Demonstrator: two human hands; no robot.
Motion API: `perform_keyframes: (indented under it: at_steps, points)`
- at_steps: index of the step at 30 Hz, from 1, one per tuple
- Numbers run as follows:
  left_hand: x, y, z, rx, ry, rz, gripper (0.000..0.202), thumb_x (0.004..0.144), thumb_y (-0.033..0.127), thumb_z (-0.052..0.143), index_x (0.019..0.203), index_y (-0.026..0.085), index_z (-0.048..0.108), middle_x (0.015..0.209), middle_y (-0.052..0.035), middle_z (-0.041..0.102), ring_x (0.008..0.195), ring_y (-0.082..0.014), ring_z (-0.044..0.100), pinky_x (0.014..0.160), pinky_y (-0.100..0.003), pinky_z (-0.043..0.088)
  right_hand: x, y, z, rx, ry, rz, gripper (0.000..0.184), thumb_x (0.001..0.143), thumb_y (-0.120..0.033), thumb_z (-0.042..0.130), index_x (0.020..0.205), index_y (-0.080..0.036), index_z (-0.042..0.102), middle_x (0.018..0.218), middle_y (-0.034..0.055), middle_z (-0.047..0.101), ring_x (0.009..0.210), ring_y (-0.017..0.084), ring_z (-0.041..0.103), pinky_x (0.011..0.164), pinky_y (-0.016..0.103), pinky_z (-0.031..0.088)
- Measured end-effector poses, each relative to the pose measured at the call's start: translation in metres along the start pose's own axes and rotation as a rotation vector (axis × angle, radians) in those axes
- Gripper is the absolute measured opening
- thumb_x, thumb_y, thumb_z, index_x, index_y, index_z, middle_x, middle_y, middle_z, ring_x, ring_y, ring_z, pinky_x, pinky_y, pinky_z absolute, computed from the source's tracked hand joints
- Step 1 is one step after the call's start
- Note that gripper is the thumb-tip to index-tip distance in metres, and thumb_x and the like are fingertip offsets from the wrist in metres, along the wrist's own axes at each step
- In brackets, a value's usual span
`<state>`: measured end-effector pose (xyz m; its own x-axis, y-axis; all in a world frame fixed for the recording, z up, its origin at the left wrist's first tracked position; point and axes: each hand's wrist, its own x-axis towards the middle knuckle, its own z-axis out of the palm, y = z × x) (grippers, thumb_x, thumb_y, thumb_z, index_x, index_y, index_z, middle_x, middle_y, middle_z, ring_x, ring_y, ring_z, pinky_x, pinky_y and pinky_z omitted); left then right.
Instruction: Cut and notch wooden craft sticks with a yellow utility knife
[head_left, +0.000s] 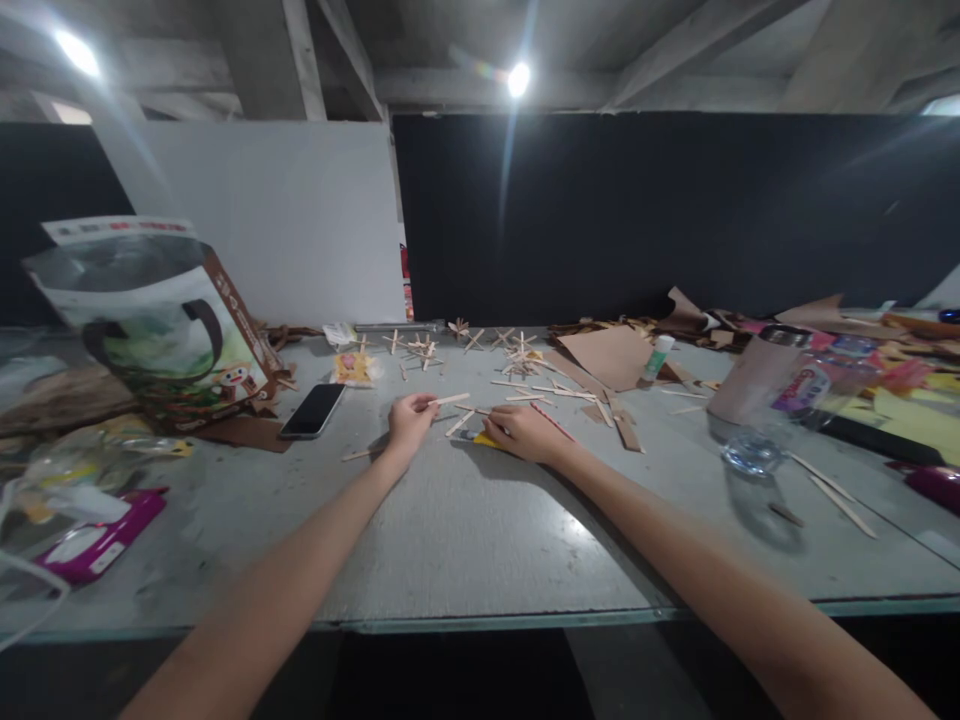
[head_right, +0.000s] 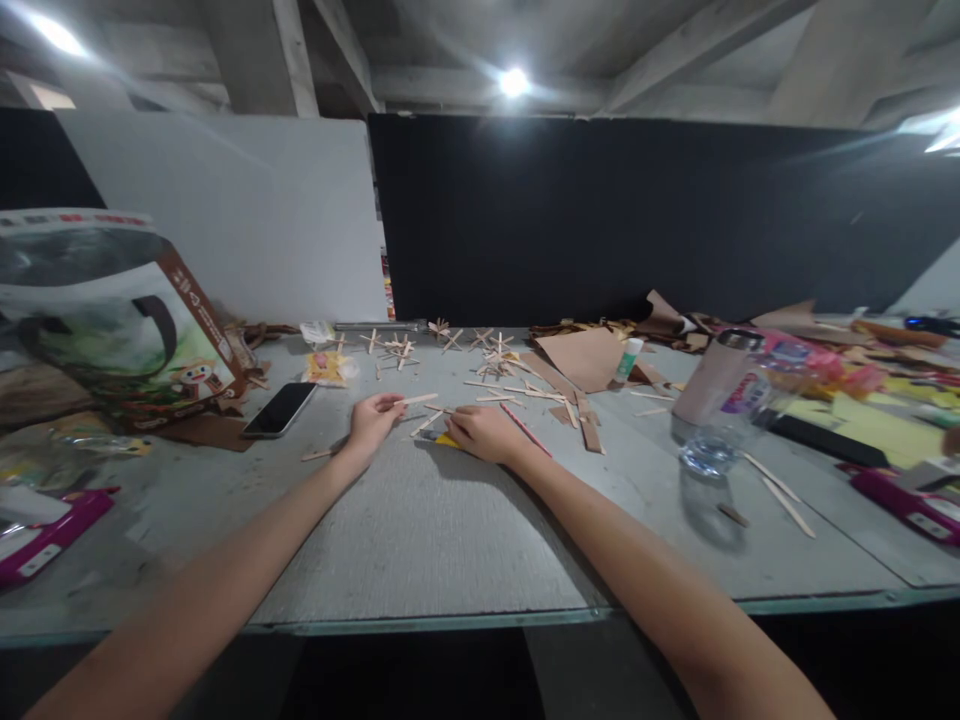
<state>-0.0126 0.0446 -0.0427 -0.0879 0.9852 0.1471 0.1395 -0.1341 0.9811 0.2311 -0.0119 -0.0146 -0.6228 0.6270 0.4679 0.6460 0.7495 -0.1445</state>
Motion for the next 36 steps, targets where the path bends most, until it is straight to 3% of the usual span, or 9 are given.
perform_keyframes:
  at_steps: [10, 12, 16, 21, 24, 26, 33, 36]
  points:
    - [-0.0005, -0.0005, 0.0008, 0.066, 0.082, 0.092, 0.039, 0.102, 0.037, 0.068, 0.135, 0.018, 0.063, 0.135, -0.012, 0.066, 0.113, -0.0266, 0.069, 0.094, -0.048, 0.061, 0.0004, -0.0022, -0.0023, -0.006, -0.017, 0.006, 0.047, 0.114, -0.035, 0.038, 0.082, -0.019, 0.069, 0.08, 0.0083, 0.068, 0.073, 0.019, 0.06, 0.071, 0.03, 0.039]
    - [-0.0005, -0.0006, 0.0002, 0.076, 0.093, 0.105, 0.034, 0.102, 0.037, 0.069, 0.129, 0.016, 0.066, 0.128, -0.0108, 0.069, 0.106, -0.0241, 0.071, 0.09, -0.045, 0.062, 0.0005, -0.0028, -0.0028, 0.0, -0.014, 0.009, 0.046, 0.113, -0.035, 0.04, 0.081, -0.019, 0.07, 0.079, 0.0081, 0.068, 0.073, 0.019, 0.061, 0.071, 0.03, 0.038]
    - [0.0005, -0.0011, -0.0009, 0.098, 0.116, 0.119, 0.018, 0.098, 0.032, 0.071, 0.096, 0.015, 0.075, 0.09, -0.0031, 0.076, 0.079, -0.0175, 0.072, 0.075, -0.032, 0.06, 0.0006, -0.003, -0.0033, 0.005, -0.012, 0.011, 0.044, 0.113, -0.034, 0.043, 0.08, -0.019, 0.069, 0.078, 0.0079, 0.068, 0.072, 0.019, 0.061, 0.07, 0.03, 0.037]
    - [0.0042, -0.0036, -0.0022, 0.119, 0.142, 0.111, 0.022, 0.101, 0.037, 0.069, 0.103, 0.015, 0.07, 0.095, -0.0035, 0.074, 0.076, -0.0157, 0.07, 0.074, -0.033, 0.06, 0.0004, -0.0023, -0.0022, -0.011, -0.022, 0.014, 0.047, 0.114, -0.037, 0.041, 0.08, -0.02, 0.069, 0.079, 0.0079, 0.068, 0.072, 0.019, 0.061, 0.07, 0.03, 0.037]
    - [0.0064, -0.0053, -0.0038, 0.117, 0.184, 0.105, 0.01, 0.092, 0.027, 0.075, 0.094, 0.02, 0.068, 0.082, -0.0011, 0.074, 0.066, -0.0157, 0.069, 0.066, -0.028, 0.054, 0.0003, -0.0019, -0.0018, -0.024, -0.031, 0.015, 0.049, 0.114, -0.037, 0.038, 0.081, -0.02, 0.069, 0.079, 0.0085, 0.069, 0.072, 0.019, 0.061, 0.07, 0.031, 0.037]
    - [0.007, -0.0059, -0.0052, 0.111, 0.213, 0.105, 0.013, 0.085, 0.021, 0.076, 0.092, 0.024, 0.066, 0.077, 0.0005, 0.074, 0.062, -0.0159, 0.069, 0.062, -0.026, 0.051, 0.0003, -0.0018, -0.0019, -0.03, -0.038, 0.014, 0.048, 0.114, -0.035, 0.037, 0.081, -0.02, 0.069, 0.079, 0.0088, 0.069, 0.072, 0.02, 0.062, 0.07, 0.031, 0.037]
    - [0.0055, -0.0017, -0.0082, 0.077, 0.274, 0.145, 0.012, 0.077, 0.024, 0.076, 0.082, 0.023, 0.066, 0.084, -0.0047, 0.078, 0.084, -0.0216, 0.076, 0.072, -0.029, 0.056, 0.0007, -0.0021, -0.0018, -0.049, -0.062, 0.024, 0.042, 0.112, -0.029, 0.041, 0.083, -0.019, 0.069, 0.082, 0.0093, 0.071, 0.075, 0.02, 0.063, 0.071, 0.03, 0.037]
    - [0.0039, 0.0022, -0.0075, 0.053, 0.283, 0.164, 0.011, 0.077, 0.025, 0.077, 0.083, 0.02, 0.069, 0.085, -0.0067, 0.079, 0.085, -0.0221, 0.076, 0.075, -0.03, 0.058, 0.001, -0.0032, -0.0026, -0.056, -0.075, 0.032, 0.041, 0.112, -0.028, 0.042, 0.083, -0.018, 0.069, 0.083, 0.0096, 0.071, 0.075, 0.019, 0.064, 0.072, 0.03, 0.037]
